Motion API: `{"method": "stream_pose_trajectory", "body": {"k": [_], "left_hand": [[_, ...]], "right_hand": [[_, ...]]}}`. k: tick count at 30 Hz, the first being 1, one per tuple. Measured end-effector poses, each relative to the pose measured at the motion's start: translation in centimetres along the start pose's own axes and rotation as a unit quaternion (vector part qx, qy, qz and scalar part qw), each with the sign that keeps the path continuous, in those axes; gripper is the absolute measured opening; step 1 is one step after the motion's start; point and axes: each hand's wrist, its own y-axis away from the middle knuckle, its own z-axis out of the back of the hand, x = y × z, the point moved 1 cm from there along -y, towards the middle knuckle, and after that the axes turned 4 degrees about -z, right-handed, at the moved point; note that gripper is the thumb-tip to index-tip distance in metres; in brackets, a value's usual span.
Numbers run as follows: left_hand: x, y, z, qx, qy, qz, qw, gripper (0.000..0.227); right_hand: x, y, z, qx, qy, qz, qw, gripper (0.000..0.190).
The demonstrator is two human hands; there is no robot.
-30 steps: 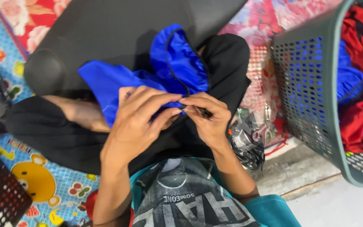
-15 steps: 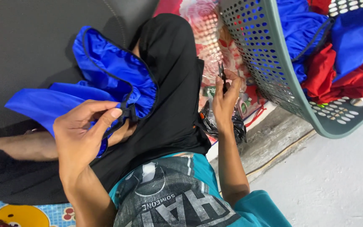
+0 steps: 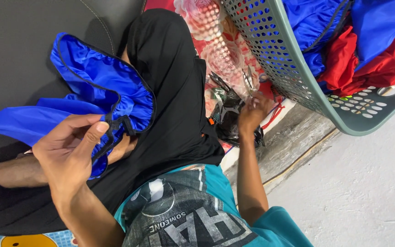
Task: The person trims threads and inserts elastic into blue fabric covers by hand using scissors and a lighter.
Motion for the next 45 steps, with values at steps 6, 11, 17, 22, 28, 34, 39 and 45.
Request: {"method": "stream_pose_trajectory", "body": {"k": [6, 11, 17, 22, 28, 34, 39, 45], "left_hand": [[0.8, -0.6, -0.5, -0.003, 0.008, -0.031, 0.999, 0.012], [-0.3, -1.0, -1.3, -0.002, 0.088, -0.102, 0.991, 0.014], [-1.5, -0.7, -1.0, 0.019, 0.067, -0.115, 0.991, 0.015], [-2.5, -0.3, -1.2, 0.016, 0.059, -0.125, 0.99, 0.014], [-4.2, 0.3, -1.9, 0.028, 0.041, -0.121, 0.991, 0.01], [-4.5, 0.4, -2.8, 0.014, 0.026, -0.124, 0.992, 0.007], [-4.5, 0.4, -3.2, 0.021, 0.022, -0.119, 0.992, 0.006], [-3.9, 0.5, -3.6, 0.03, 0.025, -0.098, 0.994, 0.004]], "right_hand": [[-19.6, -0.2, -2.5, -0.126, 0.345, 0.262, 0.892, 0.048], [-22.1, -3.3, -6.0, 0.086, 0.072, -0.207, 0.972, 0.045], [-16.3, -4.2, -1.2, 0.069, 0.032, -0.167, 0.983, 0.018], [-7.1, -2.5, 2.7, -0.016, -0.047, -0.031, 0.998, 0.023], [18.6, 0.7, 9.8, 0.141, -0.377, 0.052, 0.914, 0.02], [26.7, 3.8, 9.0, 0.359, -0.511, 0.06, 0.779, 0.023], [28.5, 4.1, 6.8, 0.396, -0.523, 0.076, 0.751, 0.043], [28.5, 4.5, 6.2, 0.39, -0.537, 0.013, 0.748, 0.047]]}}
